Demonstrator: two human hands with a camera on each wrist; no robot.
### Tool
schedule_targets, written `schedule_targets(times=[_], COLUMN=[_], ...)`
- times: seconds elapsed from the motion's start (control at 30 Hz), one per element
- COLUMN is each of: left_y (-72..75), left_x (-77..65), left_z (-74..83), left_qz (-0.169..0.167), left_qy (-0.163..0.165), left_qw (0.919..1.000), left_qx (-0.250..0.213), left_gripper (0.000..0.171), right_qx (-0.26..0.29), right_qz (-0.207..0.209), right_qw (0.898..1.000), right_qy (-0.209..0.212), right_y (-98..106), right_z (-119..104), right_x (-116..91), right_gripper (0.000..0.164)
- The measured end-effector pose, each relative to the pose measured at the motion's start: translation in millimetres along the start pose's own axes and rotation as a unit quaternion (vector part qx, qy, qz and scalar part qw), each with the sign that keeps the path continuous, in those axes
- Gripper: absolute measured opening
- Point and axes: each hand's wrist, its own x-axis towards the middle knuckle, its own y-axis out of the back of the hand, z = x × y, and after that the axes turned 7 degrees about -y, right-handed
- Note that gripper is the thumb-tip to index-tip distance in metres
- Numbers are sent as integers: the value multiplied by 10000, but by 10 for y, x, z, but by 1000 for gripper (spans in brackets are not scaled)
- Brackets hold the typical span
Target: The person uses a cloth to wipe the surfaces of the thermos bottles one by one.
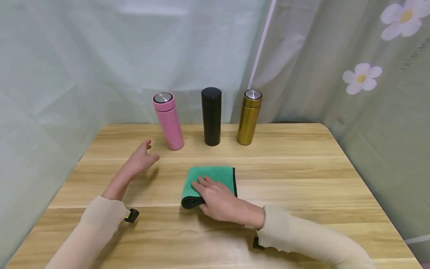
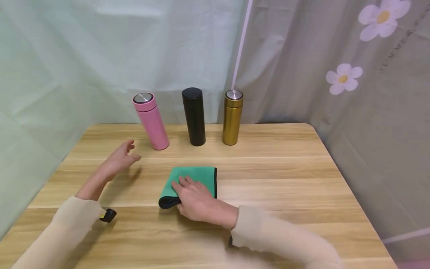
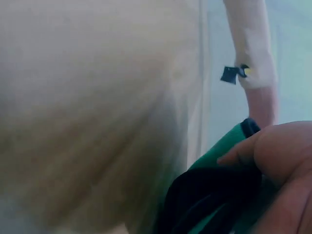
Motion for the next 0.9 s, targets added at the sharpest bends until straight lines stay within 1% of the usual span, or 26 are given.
schedule_targets(times=[0.1,0.17,0.23,0.33,0.43,0.5,0.6,0.67,0.77,0.83,0.9], left_y=[-34,-45,-50,-51,-48,-45,-36,-32,-34,-41,-45], left_x=[-12,-15,-18,-29,-52,-73,-92,-98,-110,-116,-128], left_z=[22,37,45,56,62,68,55,44,25,16,4], left_qz=[-72,-84,-87,-107,-104,-84,-79,-72,-64,-21,45], left_qy=[-30,-30,-39,-72,-100,-123,-139,-186,-248,-297,-321], left_qw=[9999,9998,9997,9996,9993,9989,9981,9972,9958,9942,9927], left_qx=[91,172,226,258,345,451,598,724,883,1034,1158], left_gripper=[83,82,82,81,81,80,80,80,82,83,84], right_qx=[-651,-1061,-1340,-1450,-1443,-1472,-1460,-1169,-171,628,1292], right_qz=[52,88,50,-213,-510,-605,-614,-632,-774,-811,-746], right_qw=[9977,9935,9892,9869,9865,9859,9858,9891,9938,9908,9841], right_qy=[190,403,599,680,578,520,566,633,774,879,962], right_y=[-64,-103,-141,-200,-250,-280,-318,-328,-266,-176,-66], right_z=[-31,-46,-62,-98,-148,-176,-198,-181,-105,-20,87], right_x=[-60,-105,-150,-197,-228,-247,-287,-304,-311,-305,-313], right_gripper=[60,61,62,64,66,67,73,75,72,67,63])
